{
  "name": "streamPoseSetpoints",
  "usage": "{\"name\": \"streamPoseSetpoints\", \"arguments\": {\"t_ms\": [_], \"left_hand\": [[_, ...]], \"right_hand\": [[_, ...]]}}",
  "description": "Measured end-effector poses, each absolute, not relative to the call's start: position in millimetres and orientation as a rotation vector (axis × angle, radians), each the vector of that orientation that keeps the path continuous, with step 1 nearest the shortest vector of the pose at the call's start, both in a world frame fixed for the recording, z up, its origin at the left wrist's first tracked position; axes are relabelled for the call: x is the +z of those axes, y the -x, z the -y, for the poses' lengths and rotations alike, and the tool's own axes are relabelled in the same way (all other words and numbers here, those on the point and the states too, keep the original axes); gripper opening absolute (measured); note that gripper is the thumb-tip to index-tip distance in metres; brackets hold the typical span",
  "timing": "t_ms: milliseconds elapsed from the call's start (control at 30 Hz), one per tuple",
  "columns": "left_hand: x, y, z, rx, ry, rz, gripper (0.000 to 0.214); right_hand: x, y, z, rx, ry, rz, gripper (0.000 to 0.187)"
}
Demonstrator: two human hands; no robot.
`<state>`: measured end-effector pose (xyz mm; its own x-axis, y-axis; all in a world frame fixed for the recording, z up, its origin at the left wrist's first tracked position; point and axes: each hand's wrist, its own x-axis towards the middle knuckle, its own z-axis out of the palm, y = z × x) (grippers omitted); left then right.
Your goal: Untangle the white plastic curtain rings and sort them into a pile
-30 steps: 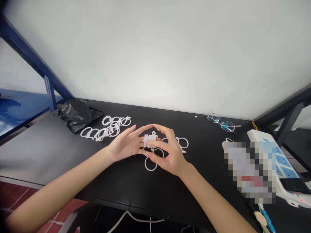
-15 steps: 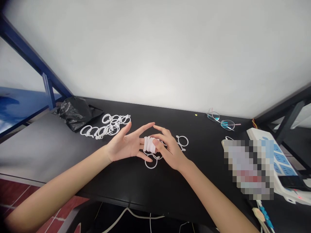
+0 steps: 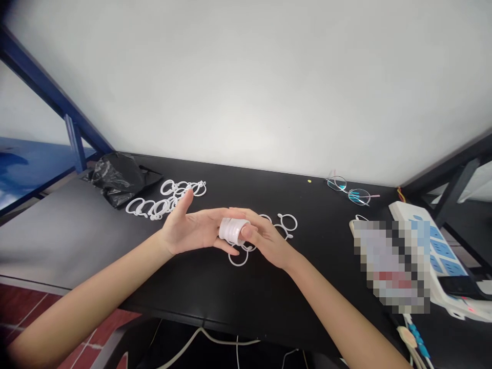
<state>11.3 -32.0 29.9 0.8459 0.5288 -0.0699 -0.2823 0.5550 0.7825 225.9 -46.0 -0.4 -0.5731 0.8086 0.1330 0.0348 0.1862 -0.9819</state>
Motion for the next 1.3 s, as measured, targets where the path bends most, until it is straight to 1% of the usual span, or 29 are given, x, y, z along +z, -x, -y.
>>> {"name": "streamPoseSetpoints", "arguments": {"t_ms": [133, 233, 300, 400, 533, 633, 733, 933, 1067, 1133, 1233, 1300], "left_hand": [[29.8, -10.1, 29.9, 0.498, -0.915, -0.297, 0.100], [26.2, -10.1, 29.6, 0.547, -1.032, -0.188, 0.100], [24.7, -10.9, 31.8, 0.638, -1.171, -0.180, 0.091], [24.5, -14.1, 39.4, 0.805, -1.528, -0.278, 0.074], [19.8, -23.6, 52.0, 0.935, -1.982, -0.315, 0.061], [9.4, -31.8, 58.7, 0.889, -2.144, -0.291, 0.055], [0.2, -36.7, 61.3, 0.852, -2.224, -0.304, 0.054], [6.0, -36.9, 60.8, 0.819, -2.085, -0.255, 0.046], [15.5, -36.4, 59.7, 0.772, -1.917, -0.313, 0.036], [18.6, -34.9, 58.2, 0.766, -1.757, -0.307, 0.042], [21.2, -30.1, 54.2, 0.732, -1.442, -0.260, 0.059], [21.7, -26.6, 51.1, 0.725, -1.269, -0.240, 0.066]], "right_hand": [[4.8, -224.1, 47.5, 1.459, 0.786, 1.796, 0.060], [4.8, -224.5, 45.8, 1.511, 0.823, 1.719, 0.066], [4.3, -225.0, 43.7, 1.547, 0.833, 1.598, 0.064], [5.1, -224.9, 42.0, 1.634, 0.779, 1.434, 0.063], [8.6, -221.6, 47.4, 1.810, 0.764, 1.411, 0.063], [10.9, -217.0, 54.2, 1.889, 0.845, 1.353, 0.052], [13.2, -212.3, 59.4, 1.858, 0.881, 1.339, 0.038], [19.0, -205.3, 64.9, 1.782, 0.909, 1.359, 0.026], [17.2, -204.1, 64.1, 1.747, 0.958, 1.354, 0.028], [14.1, -207.7, 60.5, 1.788, 0.925, 1.325, 0.036], [9.3, -216.8, 52.6, 1.955, 0.757, 1.287, 0.050], [6.5, -221.4, 48.4, 2.041, 0.659, 1.261, 0.047]]}}
